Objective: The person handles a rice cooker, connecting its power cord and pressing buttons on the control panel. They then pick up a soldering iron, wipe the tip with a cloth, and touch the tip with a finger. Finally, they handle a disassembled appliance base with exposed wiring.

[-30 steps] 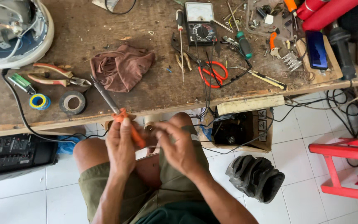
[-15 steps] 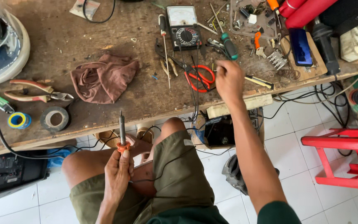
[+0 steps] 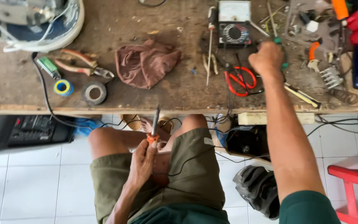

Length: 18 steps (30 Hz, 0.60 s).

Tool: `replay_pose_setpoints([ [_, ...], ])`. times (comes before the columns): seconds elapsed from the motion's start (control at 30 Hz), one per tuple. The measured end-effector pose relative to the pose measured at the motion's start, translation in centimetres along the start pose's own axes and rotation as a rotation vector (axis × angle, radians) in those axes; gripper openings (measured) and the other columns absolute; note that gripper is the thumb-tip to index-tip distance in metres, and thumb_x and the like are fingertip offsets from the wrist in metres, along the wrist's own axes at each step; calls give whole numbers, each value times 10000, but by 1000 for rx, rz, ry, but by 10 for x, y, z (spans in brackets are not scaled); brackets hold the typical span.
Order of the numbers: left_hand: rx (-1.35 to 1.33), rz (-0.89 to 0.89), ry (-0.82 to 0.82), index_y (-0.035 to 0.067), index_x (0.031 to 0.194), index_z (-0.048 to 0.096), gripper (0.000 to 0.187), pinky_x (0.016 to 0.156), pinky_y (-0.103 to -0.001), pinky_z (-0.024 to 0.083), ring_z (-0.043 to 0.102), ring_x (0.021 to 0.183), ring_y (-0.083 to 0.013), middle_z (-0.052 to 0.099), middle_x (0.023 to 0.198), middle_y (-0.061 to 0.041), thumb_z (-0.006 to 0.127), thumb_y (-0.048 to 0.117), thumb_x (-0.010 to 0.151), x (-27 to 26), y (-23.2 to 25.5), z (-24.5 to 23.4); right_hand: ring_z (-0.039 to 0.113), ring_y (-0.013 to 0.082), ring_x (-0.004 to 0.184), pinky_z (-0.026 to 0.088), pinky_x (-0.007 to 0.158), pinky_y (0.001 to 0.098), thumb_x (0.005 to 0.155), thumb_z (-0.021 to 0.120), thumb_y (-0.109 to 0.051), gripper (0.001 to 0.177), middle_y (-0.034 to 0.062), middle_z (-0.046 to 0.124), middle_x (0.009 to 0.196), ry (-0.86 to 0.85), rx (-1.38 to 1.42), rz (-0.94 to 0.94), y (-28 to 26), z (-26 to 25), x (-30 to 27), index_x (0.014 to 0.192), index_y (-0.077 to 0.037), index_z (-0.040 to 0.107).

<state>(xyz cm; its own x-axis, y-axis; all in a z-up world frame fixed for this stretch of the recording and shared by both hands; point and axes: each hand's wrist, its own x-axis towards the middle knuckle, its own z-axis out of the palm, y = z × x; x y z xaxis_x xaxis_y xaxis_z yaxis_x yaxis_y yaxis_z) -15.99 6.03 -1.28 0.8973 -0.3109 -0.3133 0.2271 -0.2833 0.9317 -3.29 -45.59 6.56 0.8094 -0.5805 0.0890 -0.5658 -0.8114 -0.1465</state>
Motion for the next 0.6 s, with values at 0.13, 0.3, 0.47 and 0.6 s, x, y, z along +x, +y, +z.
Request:
replay_pose_setpoints([
  [0.13,-234,-100,-70,91,1121,717,300,473,-274,348,407,556,-69,437,683,41,621,375,1127,-7,1,4,778,553,1017,621,876,536,853,656,-135,295,330,813,999,-78,-131,111,20,-10,-3,949,77,837],
  [0.3,-310,-112,-78,78,1096,678,265,448,-263,321,384,538,-64,411,679,42,623,333,1143,-10,-12,11,548,107,668,373,486,417,712,698,-21,127,-79,517,684,71,524,384,34,-31,-46,743,-144,712],
  [0.47,-274,-44,-91,117,912,546,356,489,-293,430,447,577,-94,485,709,14,626,379,1139,0,-21,16,690,130,1025,613,785,259,1029,577,80,285,2,698,1190,-5,1266,537,-16,-98,-135,1204,-98,715],
  [0.6,-199,-66,-84,122,987,638,320,475,-282,376,422,577,-67,463,698,50,623,405,1135,7,-20,19,720,170,803,574,611,283,912,512,220,374,112,792,999,5,1507,344,-44,-55,-204,1125,-26,696],
])
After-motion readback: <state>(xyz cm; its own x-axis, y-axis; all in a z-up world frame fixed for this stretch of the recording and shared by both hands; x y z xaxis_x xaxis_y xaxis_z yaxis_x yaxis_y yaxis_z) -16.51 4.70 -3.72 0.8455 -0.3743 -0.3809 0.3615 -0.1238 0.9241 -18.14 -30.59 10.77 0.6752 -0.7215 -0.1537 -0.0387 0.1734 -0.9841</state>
